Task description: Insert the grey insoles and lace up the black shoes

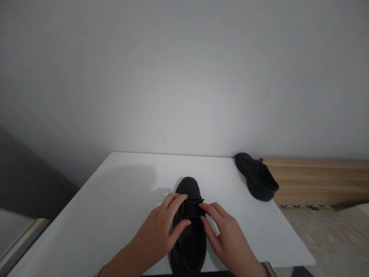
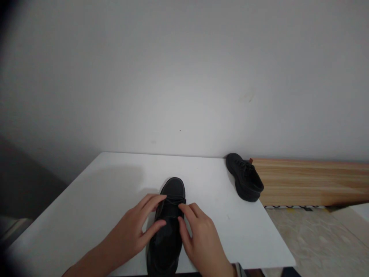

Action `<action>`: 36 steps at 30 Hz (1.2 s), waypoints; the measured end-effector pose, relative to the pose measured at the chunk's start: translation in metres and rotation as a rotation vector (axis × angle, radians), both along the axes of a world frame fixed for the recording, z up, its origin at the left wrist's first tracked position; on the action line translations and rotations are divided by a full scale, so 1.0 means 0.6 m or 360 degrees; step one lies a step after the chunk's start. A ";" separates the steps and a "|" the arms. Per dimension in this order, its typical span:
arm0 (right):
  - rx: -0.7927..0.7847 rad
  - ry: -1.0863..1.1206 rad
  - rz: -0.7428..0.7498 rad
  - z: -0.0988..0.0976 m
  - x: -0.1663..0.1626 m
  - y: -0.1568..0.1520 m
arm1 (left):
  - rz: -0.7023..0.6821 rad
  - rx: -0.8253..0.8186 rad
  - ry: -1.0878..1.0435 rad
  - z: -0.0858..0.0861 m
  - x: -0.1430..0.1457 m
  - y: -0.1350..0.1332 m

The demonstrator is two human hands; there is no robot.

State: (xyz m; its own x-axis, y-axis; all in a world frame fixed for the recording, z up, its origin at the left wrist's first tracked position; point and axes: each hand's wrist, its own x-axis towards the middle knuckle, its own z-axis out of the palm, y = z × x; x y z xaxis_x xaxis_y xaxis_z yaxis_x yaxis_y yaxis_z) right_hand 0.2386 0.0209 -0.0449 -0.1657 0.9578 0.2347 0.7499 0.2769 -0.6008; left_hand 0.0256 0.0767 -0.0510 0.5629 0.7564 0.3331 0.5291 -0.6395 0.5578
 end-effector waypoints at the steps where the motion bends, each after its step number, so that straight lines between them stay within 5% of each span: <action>1: -0.0003 -0.0106 -0.0012 0.003 -0.005 0.002 | -0.0015 -0.0014 0.0021 0.006 0.003 -0.001; 11: 0.0143 -0.0802 -0.0197 0.013 -0.037 0.028 | 0.0082 -0.0009 0.0569 0.021 0.045 0.014; 15: 0.0219 -0.0568 -0.0177 0.015 -0.040 0.032 | 0.0107 -0.0001 0.0727 0.031 0.060 0.018; 19: 0.0151 0.0100 -0.0089 0.028 -0.042 0.024 | 0.0154 0.0078 0.0745 0.048 0.066 0.012; 23: 0.0034 0.0878 -0.0043 0.068 -0.037 0.009 | 0.0120 -0.0113 0.0059 0.090 0.050 -0.002; 26: 0.0249 0.1328 -0.0100 0.099 -0.021 0.002 | 0.0046 -0.0429 -0.0747 0.125 0.021 -0.004; 29: 0.0485 0.1494 -0.0298 0.107 0.005 0.001 | 0.0188 -0.0452 -0.1070 0.137 -0.011 0.010; 33: 0.0489 0.1218 -0.0521 0.076 0.039 0.005 | 0.0350 -0.0424 -0.0639 0.112 -0.033 0.034; 36: 0.0244 0.0707 -0.0493 0.045 0.048 0.005 | 0.0153 -0.0508 -0.0029 0.084 -0.031 0.041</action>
State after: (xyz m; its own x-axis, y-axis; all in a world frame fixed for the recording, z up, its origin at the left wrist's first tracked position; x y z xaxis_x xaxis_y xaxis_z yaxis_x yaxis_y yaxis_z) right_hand 0.2674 0.0240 -0.0178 0.2646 0.8954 0.3580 0.4942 0.1928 -0.8477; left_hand 0.0069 0.1013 -0.0009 0.4801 0.8736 0.0798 0.5667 -0.3783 0.7319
